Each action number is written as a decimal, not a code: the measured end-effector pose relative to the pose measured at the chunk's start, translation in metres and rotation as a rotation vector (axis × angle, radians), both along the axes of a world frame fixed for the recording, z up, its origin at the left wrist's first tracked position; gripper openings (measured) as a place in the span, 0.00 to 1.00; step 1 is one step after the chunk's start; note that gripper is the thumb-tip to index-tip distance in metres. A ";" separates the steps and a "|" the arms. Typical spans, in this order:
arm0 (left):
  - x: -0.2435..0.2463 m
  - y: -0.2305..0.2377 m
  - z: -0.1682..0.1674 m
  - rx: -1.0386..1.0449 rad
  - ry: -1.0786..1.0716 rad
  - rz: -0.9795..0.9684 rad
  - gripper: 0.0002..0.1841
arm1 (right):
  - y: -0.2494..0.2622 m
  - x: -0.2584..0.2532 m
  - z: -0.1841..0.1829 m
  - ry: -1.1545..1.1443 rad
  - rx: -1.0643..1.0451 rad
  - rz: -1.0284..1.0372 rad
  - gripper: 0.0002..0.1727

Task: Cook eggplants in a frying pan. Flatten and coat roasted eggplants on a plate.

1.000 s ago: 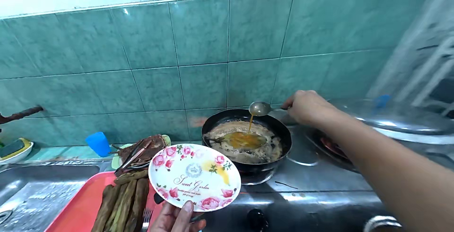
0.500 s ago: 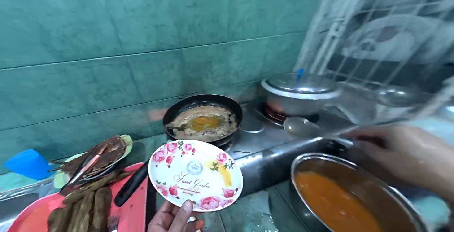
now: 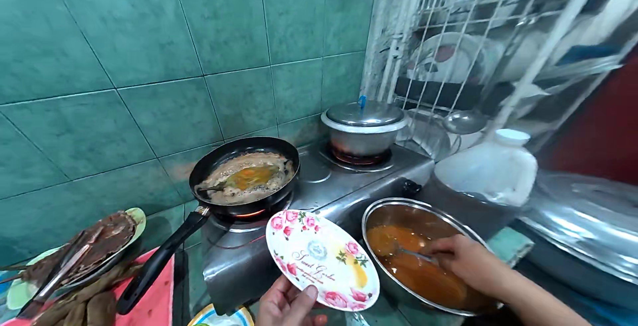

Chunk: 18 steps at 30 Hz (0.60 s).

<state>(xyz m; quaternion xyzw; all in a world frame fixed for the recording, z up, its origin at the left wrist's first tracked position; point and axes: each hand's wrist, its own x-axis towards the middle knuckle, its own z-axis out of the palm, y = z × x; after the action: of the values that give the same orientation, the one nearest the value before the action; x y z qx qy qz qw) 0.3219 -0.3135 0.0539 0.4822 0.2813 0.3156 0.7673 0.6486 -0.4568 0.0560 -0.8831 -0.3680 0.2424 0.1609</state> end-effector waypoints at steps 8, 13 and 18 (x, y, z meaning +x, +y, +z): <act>0.025 -0.001 -0.002 -0.064 0.021 -0.033 0.12 | -0.011 0.002 0.044 -0.024 0.158 0.062 0.13; 0.046 -0.003 0.002 -0.131 -0.023 -0.071 0.11 | -0.005 0.002 0.080 -0.088 0.195 0.177 0.12; 0.058 0.004 0.017 -0.185 -0.090 -0.076 0.11 | 0.024 -0.005 0.112 -0.127 0.216 0.275 0.12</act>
<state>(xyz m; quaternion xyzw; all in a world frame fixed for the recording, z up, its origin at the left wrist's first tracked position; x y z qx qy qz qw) 0.3798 -0.3098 0.0708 0.4051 0.2562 0.2804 0.8316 0.6436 -0.4330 0.1681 -0.8157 -0.5184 0.1650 0.1968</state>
